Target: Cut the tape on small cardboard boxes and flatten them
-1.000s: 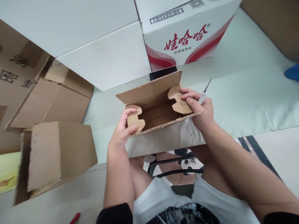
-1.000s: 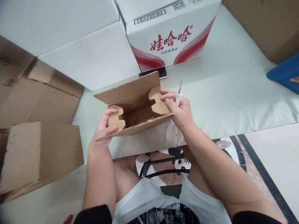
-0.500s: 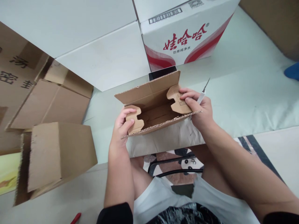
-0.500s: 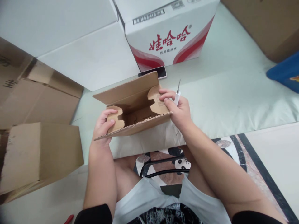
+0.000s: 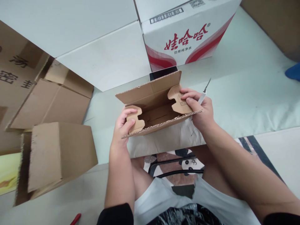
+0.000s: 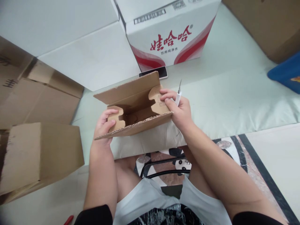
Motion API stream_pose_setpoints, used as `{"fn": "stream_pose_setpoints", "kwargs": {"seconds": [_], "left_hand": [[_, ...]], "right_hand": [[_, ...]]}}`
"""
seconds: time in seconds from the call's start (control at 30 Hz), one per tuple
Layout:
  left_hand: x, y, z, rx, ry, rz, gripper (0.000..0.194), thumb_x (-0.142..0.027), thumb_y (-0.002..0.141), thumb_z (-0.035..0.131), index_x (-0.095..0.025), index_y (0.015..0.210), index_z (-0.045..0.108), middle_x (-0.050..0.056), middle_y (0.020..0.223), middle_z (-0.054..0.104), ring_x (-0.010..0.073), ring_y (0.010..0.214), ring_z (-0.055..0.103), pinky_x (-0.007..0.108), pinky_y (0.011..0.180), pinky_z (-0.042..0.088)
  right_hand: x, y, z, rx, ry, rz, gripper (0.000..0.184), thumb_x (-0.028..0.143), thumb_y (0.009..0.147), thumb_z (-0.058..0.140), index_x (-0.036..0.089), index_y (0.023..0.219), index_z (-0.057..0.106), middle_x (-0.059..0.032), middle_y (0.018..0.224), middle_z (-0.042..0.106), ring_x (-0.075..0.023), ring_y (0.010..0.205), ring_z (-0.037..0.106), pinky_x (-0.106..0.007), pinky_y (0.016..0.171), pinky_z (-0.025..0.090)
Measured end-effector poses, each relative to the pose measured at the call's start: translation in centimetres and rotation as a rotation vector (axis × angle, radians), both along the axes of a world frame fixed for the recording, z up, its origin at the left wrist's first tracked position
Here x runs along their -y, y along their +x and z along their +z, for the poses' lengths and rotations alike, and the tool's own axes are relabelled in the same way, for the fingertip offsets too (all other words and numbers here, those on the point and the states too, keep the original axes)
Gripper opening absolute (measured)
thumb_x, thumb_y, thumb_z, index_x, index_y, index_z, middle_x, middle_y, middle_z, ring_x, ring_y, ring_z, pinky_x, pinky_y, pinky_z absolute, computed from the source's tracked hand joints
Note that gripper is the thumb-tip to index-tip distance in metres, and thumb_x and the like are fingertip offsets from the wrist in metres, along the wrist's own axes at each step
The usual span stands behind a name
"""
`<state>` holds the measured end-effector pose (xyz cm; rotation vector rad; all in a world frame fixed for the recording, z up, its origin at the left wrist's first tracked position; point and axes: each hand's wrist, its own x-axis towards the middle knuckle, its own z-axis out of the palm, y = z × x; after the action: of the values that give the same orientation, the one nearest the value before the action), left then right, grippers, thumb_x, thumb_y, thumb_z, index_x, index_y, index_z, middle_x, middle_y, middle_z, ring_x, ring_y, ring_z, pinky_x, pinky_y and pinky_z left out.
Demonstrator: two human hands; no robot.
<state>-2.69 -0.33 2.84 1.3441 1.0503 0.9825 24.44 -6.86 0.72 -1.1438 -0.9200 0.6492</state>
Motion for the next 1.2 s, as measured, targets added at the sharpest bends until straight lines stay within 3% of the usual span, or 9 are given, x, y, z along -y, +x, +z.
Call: {"fn": "stream_pose_setpoints", "kwargs": {"seconds": [0.27, 0.43, 0.53, 0.67, 0.8, 0.9, 1.0, 1.13, 1.2], "left_hand": [[0.1, 0.2, -0.1, 0.013, 0.026, 0.023, 0.029, -0.032, 0.067, 0.074, -0.024, 0.095, 0.074, 0.006, 0.107, 0.066, 0.0212, 0.091, 0.061, 0.029, 0.069, 0.05], [-0.2, 0.2, -0.4, -0.009, 0.054, 0.013, 0.03, -0.033, 0.067, 0.073, -0.024, 0.095, 0.073, 0.007, 0.103, 0.065, 0.0237, 0.094, 0.06, 0.033, 0.076, 0.05], [-0.5, 0.2, -0.8, -0.03, 0.158, 0.026, 0.025, -0.03, 0.063, 0.07, -0.023, 0.086, 0.073, 0.007, 0.103, 0.065, 0.0274, 0.102, 0.058, 0.039, 0.086, 0.05], [-0.6, -0.1, -1.0, 0.037, 0.243, 0.067, 0.025, -0.024, 0.057, 0.061, -0.022, 0.08, 0.071, 0.006, 0.098, 0.063, 0.0264, 0.098, 0.058, 0.039, 0.088, 0.048], [-0.6, -0.7, -0.3, 0.106, 0.121, 0.034, 0.032, -0.023, 0.057, 0.059, -0.022, 0.088, 0.069, 0.006, 0.091, 0.063, 0.0218, 0.08, 0.058, 0.033, 0.067, 0.045], [-0.5, -0.9, 0.1, 0.095, 0.064, -0.009, 0.032, -0.024, 0.06, 0.059, -0.022, 0.091, 0.067, 0.006, 0.089, 0.064, 0.0208, 0.076, 0.057, 0.031, 0.062, 0.042], [-0.5, -1.0, 0.1, 0.073, 0.055, -0.035, 0.034, -0.025, 0.061, 0.058, -0.022, 0.093, 0.068, 0.006, 0.09, 0.065, 0.0211, 0.076, 0.057, 0.032, 0.063, 0.043], [-0.6, -1.5, 0.6, -0.035, 0.174, -0.057, 0.038, -0.033, 0.065, 0.058, -0.022, 0.097, 0.075, 0.009, 0.109, 0.066, 0.0288, 0.1, 0.059, 0.042, 0.086, 0.05], [-0.5, -2.1, 1.1, -0.183, 0.246, -0.148, 0.042, -0.036, 0.066, 0.06, -0.023, 0.102, 0.078, 0.01, 0.124, 0.064, 0.0352, 0.123, 0.052, 0.051, 0.109, 0.041]], "right_hand": [[-0.1, 0.1, -0.3, 0.025, 0.008, 0.011, 0.014, 0.036, 0.086, 0.066, 0.027, 0.081, 0.076, -0.0021, 0.114, 0.075, -0.0281, 0.119, 0.067, -0.053, 0.108, 0.049], [0.0, 0.1, -0.3, 0.023, 0.02, 0.012, 0.012, 0.033, 0.086, 0.067, 0.027, 0.081, 0.076, -0.0016, 0.113, 0.076, -0.0271, 0.118, 0.067, -0.051, 0.106, 0.049], [0.1, 0.0, -0.1, 0.063, 0.028, 0.009, 0.013, 0.033, 0.087, 0.065, 0.027, 0.082, 0.075, -0.0022, 0.113, 0.076, -0.0265, 0.115, 0.068, -0.05, 0.103, 0.05], [0.5, 0.1, 0.9, 0.346, 0.118, 0.049, 0.016, 0.029, 0.088, 0.062, 0.026, 0.079, 0.075, -0.0025, 0.1, 0.079, -0.0237, 0.1, 0.071, -0.046, 0.095, 0.05], [0.8, 0.6, 2.7, 0.758, 0.225, 0.308, 0.021, 0.02, 0.085, 0.057, 0.026, 0.087, 0.077, -0.0022, 0.101, 0.08, -0.0196, 0.081, 0.07, -0.041, 0.079, 0.047], [1.1, 0.8, 4.3, 0.98, 0.1, 0.427, 0.029, 0.02, 0.082, 0.056, 0.025, 0.098, 0.078, -0.0059, 0.123, 0.075, -0.0236, 0.091, 0.069, -0.04, 0.075, 0.047], [1.4, 0.6, 5.6, 1.04, -0.061, 0.498, 0.024, 0.02, 0.08, 0.057, 0.022, 0.092, 0.077, -0.0101, 0.133, 0.068, -0.0288, 0.111, 0.067, -0.04, 0.081, 0.05], [1.6, 0.5, 5.1, 0.857, 0.008, 0.466, 0.015, 0.03, 0.086, 0.055, 0.021, 0.087, 0.068, -0.013, 0.13, 0.064, -0.0301, 0.118, 0.064, -0.042, 0.087, 0.053], [1.5, 0.5, 4.2, 0.696, 0.056, 0.403, 0.02, 0.04, 0.089, 0.055, 0.022, 0.088, 0.064, -0.0131, 0.132, 0.06, -0.0303, 0.121, 0.062, -0.045, 0.091, 0.054]]}}
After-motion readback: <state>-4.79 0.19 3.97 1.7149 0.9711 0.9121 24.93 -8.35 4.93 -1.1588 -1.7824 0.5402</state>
